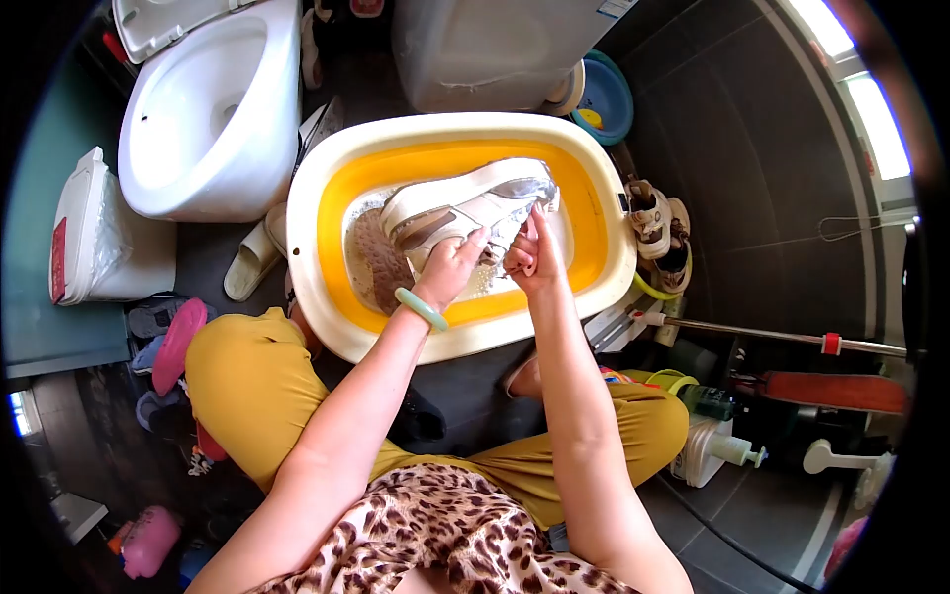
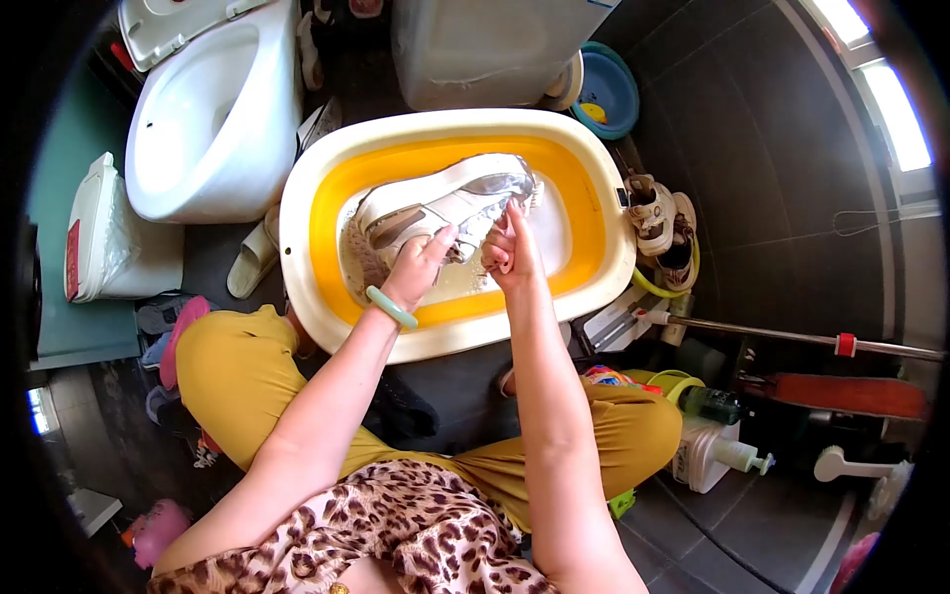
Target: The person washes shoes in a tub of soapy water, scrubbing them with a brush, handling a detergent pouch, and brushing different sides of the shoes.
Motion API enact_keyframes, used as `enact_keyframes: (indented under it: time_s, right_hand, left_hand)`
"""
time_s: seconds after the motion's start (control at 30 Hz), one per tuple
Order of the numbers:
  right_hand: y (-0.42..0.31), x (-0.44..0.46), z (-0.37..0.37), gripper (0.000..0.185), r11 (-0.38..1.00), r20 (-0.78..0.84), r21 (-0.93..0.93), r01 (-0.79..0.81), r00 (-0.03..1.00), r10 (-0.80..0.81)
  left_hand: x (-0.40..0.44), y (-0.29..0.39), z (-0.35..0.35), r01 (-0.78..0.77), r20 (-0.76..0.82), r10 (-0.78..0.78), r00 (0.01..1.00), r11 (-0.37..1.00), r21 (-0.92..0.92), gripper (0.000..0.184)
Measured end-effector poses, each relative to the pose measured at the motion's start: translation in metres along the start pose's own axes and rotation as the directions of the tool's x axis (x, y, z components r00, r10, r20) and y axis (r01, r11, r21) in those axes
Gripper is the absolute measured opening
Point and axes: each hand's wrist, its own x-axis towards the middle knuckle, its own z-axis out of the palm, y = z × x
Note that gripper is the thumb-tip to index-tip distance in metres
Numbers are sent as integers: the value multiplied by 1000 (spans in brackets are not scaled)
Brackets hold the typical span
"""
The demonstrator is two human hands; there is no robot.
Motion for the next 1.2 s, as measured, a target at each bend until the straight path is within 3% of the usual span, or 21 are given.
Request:
enact_keyframes:
  time_s: [0.03, 0.1, 0.17, 0.23, 0.27, 0.3, 0.37, 0.5, 0.57, 0.6, 0.7, 0.77, 0.8, 0.83, 0.9, 0.93, 1.03, 1.07, 1.1, 1.17, 1.2]
  right_hand:
    - [4, 1, 0, 33, 999, -9, 36, 26, 1000, -26]
    - [8, -2, 1, 35, 997, -55, -6, 73, 996, -73]
    - [10, -13, -5, 38, 991, -102, -56, 121, 987, -126]
    - [9, -28, -18, 50, 915, -235, -236, 328, 894, -381]
    - [7, -37, -19, 49, 882, -311, -341, 326, 846, -433]
    - [5, -48, -14, 50, 794, -250, -497, 351, 818, -518]
    - [6, -59, -13, 47, 648, -127, -701, 298, 842, -525]
    - [25, -61, 3, 46, 420, 80, -839, 345, 842, -533]
    - [32, -53, -6, 44, -28, 247, -956, 291, 756, -605]
    - [32, -56, 1, 42, -86, 180, -983, 161, 768, -615]
    - [45, -56, 12, 38, -10, 172, -979, 204, 796, -581]
    - [58, -67, 21, 36, -206, 273, -959, 195, 833, -481]
    - [57, -73, 23, 37, -218, 276, -956, 195, 847, -454]
    - [55, -77, 25, 38, -229, 279, -954, 196, 861, -426]
    - [36, -72, 12, 38, -254, 161, -966, 46, 877, -453]
    - [27, -66, 4, 38, -93, 104, -993, 66, 859, -502]
    - [55, -57, 15, 37, 29, 249, -951, 307, 820, -515]
    - [71, -59, 22, 37, -48, 303, -946, 322, 819, -486]
    - [75, -75, 51, 38, -162, 223, -972, 170, 883, -414]
    - [74, -63, 35, 38, -150, 246, -968, 199, 862, -442]
    - [60, -58, 30, 38, -139, 147, -986, 92, 873, -466]
  left_hand:
    - [2, 0, 0, -1, 0, 1, 1000, 1000, 4, 38]
    - [7, -4, -1, -163, 15, 163, 987, 973, 161, 33]
    - [11, -8, -3, -159, -1, 162, 987, 968, 192, 31]
    - [11, 2, -6, -161, -54, 170, 984, 977, 142, 28]
    - [22, -16, -21, -47, -22, 50, 999, 992, 118, 21]
    - [22, -16, -19, -45, -23, 48, 999, 992, 117, 21]
    - [20, -16, -15, -37, -51, 24, 998, 958, -285, 16]
    - [17, -26, -26, 55, 87, -27, 996, 939, -340, 15]
    - [11, -25, -24, 74, 111, -39, 993, 943, -324, 16]
    - [7, -25, -20, 108, 117, -71, 991, 930, -352, 17]
    - [5, -38, -19, 167, 153, -115, 982, 905, -391, 18]
    - [1, -36, -10, 107, 59, -94, 994, 956, -272, 17]
    - [0, -35, -4, 42, -42, -55, 998, 962, -269, 16]
    - [2, -43, -9, 40, -44, -54, 998, 963, -267, 16]
    - [7, -63, -25, 67, 100, -58, 993, 993, -94, 18]
    - [6, -59, -22, 48, 77, -37, 996, 987, -152, 16]
    - [9, -65, -23, 99, 119, -85, 989, 989, -113, 15]
    - [0, -50, -13, 64, -93, -71, 993, 995, -77, 18]
    - [-4, -38, -12, 129, -144, -202, 969, 906, -403, 18]
    - [-2, -45, -18, 95, -195, -129, 972, 979, -178, 14]
    - [5, -63, -29, 69, -2, -71, 997, 974, -217, 17]
